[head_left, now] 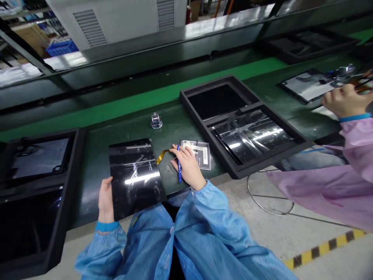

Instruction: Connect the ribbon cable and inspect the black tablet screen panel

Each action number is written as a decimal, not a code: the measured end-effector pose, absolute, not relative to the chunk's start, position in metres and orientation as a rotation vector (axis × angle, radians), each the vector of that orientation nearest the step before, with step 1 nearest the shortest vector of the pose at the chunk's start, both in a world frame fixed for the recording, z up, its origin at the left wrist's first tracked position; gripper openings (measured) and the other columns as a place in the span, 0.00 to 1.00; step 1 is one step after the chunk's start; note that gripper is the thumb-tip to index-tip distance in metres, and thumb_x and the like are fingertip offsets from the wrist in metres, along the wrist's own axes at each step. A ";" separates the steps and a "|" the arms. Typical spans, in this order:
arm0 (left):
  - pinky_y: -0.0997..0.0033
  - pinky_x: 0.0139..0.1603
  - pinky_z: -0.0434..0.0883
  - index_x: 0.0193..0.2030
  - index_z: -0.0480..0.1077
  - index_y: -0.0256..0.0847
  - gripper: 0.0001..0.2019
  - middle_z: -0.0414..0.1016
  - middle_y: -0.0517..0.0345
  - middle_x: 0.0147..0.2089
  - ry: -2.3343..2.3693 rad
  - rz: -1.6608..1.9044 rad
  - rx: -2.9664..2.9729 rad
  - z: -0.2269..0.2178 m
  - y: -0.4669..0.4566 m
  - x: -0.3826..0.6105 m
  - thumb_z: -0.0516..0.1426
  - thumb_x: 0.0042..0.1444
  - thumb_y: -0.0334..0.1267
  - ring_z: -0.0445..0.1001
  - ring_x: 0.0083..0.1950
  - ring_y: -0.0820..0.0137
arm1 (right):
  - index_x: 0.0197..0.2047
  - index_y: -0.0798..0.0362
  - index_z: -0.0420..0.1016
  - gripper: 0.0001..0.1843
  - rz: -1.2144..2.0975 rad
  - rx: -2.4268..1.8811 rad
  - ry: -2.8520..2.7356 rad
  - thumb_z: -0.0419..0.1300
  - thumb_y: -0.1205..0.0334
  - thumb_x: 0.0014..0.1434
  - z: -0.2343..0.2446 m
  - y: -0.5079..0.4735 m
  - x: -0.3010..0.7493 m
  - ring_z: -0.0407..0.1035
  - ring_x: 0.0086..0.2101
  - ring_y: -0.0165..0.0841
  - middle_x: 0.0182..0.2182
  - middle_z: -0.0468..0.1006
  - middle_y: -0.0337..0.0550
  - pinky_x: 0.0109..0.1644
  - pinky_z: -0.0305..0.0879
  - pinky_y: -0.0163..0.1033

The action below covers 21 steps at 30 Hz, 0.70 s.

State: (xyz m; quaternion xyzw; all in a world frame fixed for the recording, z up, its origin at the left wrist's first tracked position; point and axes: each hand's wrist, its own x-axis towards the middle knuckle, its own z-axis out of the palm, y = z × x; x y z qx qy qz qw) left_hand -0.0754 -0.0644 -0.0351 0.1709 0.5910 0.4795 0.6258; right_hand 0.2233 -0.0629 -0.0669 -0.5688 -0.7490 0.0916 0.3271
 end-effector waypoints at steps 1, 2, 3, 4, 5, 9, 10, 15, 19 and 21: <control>0.63 0.43 0.80 0.25 0.72 0.42 0.06 0.76 0.59 0.24 1.390 1.092 0.337 -0.031 -0.064 -0.071 0.56 0.47 0.39 0.81 0.39 0.57 | 0.62 0.53 0.67 0.22 0.242 -1.454 -1.941 0.58 0.64 0.66 -0.067 -0.064 0.224 0.64 0.64 0.46 0.64 0.70 0.52 0.69 0.58 0.61; 0.62 0.45 0.80 0.26 0.73 0.41 0.07 0.77 0.58 0.26 1.429 1.075 0.274 -0.026 -0.064 -0.067 0.56 0.48 0.39 0.81 0.41 0.57 | 0.62 0.52 0.67 0.22 0.241 -1.407 -1.918 0.59 0.64 0.65 -0.067 -0.066 0.225 0.64 0.64 0.46 0.64 0.70 0.52 0.68 0.61 0.59; 0.62 0.48 0.79 0.29 0.75 0.40 0.07 0.78 0.57 0.27 1.472 1.064 0.219 -0.021 -0.065 -0.062 0.56 0.49 0.38 0.81 0.44 0.57 | 0.61 0.52 0.67 0.22 0.235 -1.357 -1.893 0.59 0.63 0.65 -0.067 -0.068 0.226 0.65 0.63 0.45 0.63 0.71 0.52 0.66 0.64 0.57; 0.63 0.52 0.78 0.32 0.76 0.39 0.07 0.79 0.58 0.29 1.515 1.069 0.201 -0.017 -0.065 -0.059 0.57 0.50 0.37 0.81 0.48 0.58 | 0.60 0.51 0.68 0.20 0.224 -1.307 -1.869 0.59 0.63 0.65 -0.066 -0.071 0.225 0.67 0.61 0.43 0.62 0.73 0.52 0.64 0.67 0.55; 0.64 0.56 0.76 0.36 0.77 0.40 0.08 0.80 0.59 0.32 1.549 1.100 0.244 -0.013 -0.065 -0.056 0.58 0.50 0.36 0.80 0.52 0.59 | 0.58 0.50 0.70 0.18 0.209 -1.265 -1.846 0.58 0.64 0.65 -0.066 -0.075 0.225 0.70 0.58 0.42 0.59 0.76 0.51 0.61 0.70 0.52; 0.65 0.72 0.60 0.49 0.77 0.43 0.17 0.80 0.60 0.53 1.530 1.235 0.640 -0.008 -0.067 -0.057 0.59 0.50 0.33 0.69 0.66 0.63 | 0.48 0.47 0.75 0.11 0.162 -1.207 -1.788 0.56 0.68 0.65 -0.063 -0.088 0.218 0.78 0.45 0.37 0.47 0.83 0.44 0.51 0.76 0.44; 0.63 0.74 0.56 0.52 0.76 0.43 0.19 0.77 0.59 0.58 1.520 1.219 0.687 -0.009 -0.067 -0.060 0.59 0.51 0.34 0.67 0.68 0.62 | 0.46 0.47 0.75 0.11 0.159 -1.207 -1.779 0.56 0.69 0.64 -0.064 -0.089 0.216 0.79 0.43 0.36 0.45 0.84 0.43 0.49 0.77 0.43; 0.61 0.77 0.49 0.64 0.69 0.49 0.26 0.64 0.62 0.71 1.616 1.116 0.834 -0.002 -0.080 -0.060 0.59 0.57 0.37 0.57 0.74 0.63 | 0.42 0.47 0.76 0.09 0.174 -1.206 -1.686 0.57 0.69 0.64 -0.066 -0.091 0.216 0.80 0.41 0.36 0.41 0.85 0.42 0.46 0.78 0.41; 0.61 0.78 0.45 0.69 0.64 0.49 0.28 0.58 0.65 0.74 1.633 1.330 1.002 0.014 -0.105 -0.024 0.58 0.61 0.39 0.50 0.77 0.63 | 0.46 0.48 0.74 0.15 0.218 -1.238 -1.463 0.49 0.71 0.69 -0.044 -0.108 0.196 0.80 0.34 0.29 0.33 0.84 0.38 0.41 0.77 0.34; 0.59 0.79 0.44 0.72 0.58 0.50 0.31 0.54 0.65 0.76 1.442 1.462 1.170 0.015 -0.123 -0.004 0.55 0.63 0.46 0.44 0.78 0.62 | 0.52 0.46 0.73 0.15 0.380 -1.213 -1.256 0.48 0.69 0.70 -0.025 -0.123 0.169 0.80 0.40 0.29 0.40 0.85 0.38 0.47 0.78 0.36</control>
